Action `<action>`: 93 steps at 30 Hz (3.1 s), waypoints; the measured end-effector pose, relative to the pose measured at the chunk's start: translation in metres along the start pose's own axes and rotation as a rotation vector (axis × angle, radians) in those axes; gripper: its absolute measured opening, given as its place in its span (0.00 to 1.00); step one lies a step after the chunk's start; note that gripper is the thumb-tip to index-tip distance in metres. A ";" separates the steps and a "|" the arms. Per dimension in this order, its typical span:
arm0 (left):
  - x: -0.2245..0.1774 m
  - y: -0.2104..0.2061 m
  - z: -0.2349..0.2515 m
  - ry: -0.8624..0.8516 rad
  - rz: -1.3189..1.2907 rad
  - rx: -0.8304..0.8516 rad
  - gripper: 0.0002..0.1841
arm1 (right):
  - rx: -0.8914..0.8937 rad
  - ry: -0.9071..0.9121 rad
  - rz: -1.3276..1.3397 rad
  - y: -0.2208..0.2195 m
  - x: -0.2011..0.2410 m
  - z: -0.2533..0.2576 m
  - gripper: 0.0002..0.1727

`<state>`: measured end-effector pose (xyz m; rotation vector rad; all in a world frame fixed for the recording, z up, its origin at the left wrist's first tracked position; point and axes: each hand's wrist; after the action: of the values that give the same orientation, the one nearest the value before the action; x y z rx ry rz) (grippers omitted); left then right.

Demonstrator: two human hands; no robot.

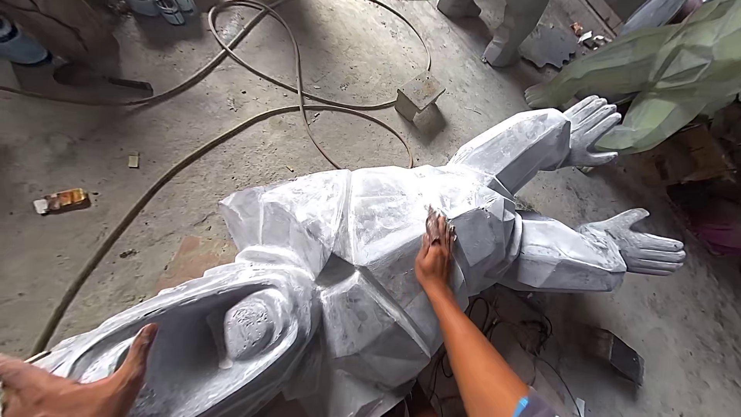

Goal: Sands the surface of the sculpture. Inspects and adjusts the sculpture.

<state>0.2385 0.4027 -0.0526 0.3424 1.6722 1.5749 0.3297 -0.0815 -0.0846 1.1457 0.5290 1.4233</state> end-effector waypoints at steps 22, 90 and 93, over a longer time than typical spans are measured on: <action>0.010 -0.005 0.002 -0.019 0.007 -0.007 0.69 | -0.009 -0.031 -0.052 0.003 0.023 0.017 0.33; -0.370 -0.158 -0.157 -0.436 -0.163 0.055 0.57 | 0.325 0.384 0.039 0.010 -0.094 0.088 0.30; -0.371 -0.157 -0.154 -0.429 -0.149 0.073 0.55 | 0.427 0.355 0.016 0.008 -0.075 0.109 0.31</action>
<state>0.4209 0.0128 -0.0794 0.5387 1.3880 1.2293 0.4081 -0.1852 -0.0570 1.2313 1.1180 1.5824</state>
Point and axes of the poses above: each hand's wrist, its own z-axis towards the middle knuckle, its own y-axis out of the back of the hand, x = y × z, and after that the axes turned 14 degrees about -x, right-handed
